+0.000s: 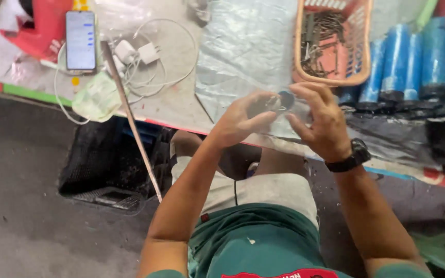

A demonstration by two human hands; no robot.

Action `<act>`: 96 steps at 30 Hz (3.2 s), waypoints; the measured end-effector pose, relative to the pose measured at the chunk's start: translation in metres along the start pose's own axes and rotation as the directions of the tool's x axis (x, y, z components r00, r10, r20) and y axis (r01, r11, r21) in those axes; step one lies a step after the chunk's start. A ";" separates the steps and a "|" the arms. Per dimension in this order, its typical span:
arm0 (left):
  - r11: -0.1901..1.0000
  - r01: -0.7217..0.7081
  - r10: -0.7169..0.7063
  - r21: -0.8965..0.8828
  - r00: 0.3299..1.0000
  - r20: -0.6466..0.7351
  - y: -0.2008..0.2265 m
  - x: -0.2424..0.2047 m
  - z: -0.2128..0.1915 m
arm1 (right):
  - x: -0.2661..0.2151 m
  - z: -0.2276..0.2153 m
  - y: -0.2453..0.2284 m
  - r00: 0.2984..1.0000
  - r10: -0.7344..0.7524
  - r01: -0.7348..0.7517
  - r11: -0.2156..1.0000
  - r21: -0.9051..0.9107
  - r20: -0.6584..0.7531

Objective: The person is manually inserting candle wicks into blue cylindrical molds at a workbench.

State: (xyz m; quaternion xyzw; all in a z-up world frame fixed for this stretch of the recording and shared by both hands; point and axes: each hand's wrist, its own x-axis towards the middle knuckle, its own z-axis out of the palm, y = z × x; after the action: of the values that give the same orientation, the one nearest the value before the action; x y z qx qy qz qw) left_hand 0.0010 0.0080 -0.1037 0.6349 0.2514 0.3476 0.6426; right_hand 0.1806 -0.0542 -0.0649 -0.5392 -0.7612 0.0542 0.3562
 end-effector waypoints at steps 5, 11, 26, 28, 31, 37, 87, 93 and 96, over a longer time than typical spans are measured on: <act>0.997 -0.007 -0.001 0.077 0.994 0.108 0.011 -0.003 -0.003 | 0.005 0.007 -0.001 0.999 0.008 -0.007 1.000 -0.006 0.038; 0.966 -0.122 0.046 0.227 0.948 0.314 0.039 -0.004 -0.007 | 0.018 0.005 0.000 0.996 -0.027 0.033 0.997 -0.067 0.088; 0.945 -0.110 0.067 0.307 0.987 0.146 0.051 0.013 -0.011 | 0.012 0.011 0.002 0.995 -0.077 0.074 0.996 -0.041 -0.071; 0.937 -0.103 0.066 0.334 0.990 0.121 0.050 0.013 -0.009 | 0.009 0.010 0.002 0.993 -0.103 0.099 0.993 -0.059 -0.058; 0.898 -0.128 0.109 0.421 0.992 0.069 0.046 0.014 -0.011 | 0.006 0.010 0.003 0.993 -0.121 0.120 0.988 -0.094 -0.004; 0.848 -0.133 0.127 0.512 0.991 0.047 0.046 0.012 -0.008 | 0.002 0.017 0.009 0.984 -0.171 0.176 0.963 -0.203 0.041; 0.488 -0.154 0.075 0.859 0.988 0.135 0.038 0.023 0.010 | -0.010 0.040 0.004 0.964 0.002 0.015 0.998 0.062 -0.265; 0.451 -0.173 0.051 0.875 0.984 0.169 0.040 0.025 0.006 | -0.008 0.044 0.002 0.957 -0.026 0.036 0.999 0.028 -0.288; 0.488 -0.160 0.023 0.858 0.985 0.171 0.042 0.024 0.008 | -0.015 0.053 0.005 0.946 -0.066 0.049 0.997 -0.061 -0.318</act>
State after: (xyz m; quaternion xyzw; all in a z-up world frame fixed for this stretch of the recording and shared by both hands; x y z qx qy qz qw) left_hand 0.0167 0.0193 -0.0588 0.9063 0.3136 0.1633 0.2316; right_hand 0.1555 -0.0486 -0.1137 -0.5275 -0.7101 -0.0644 0.4619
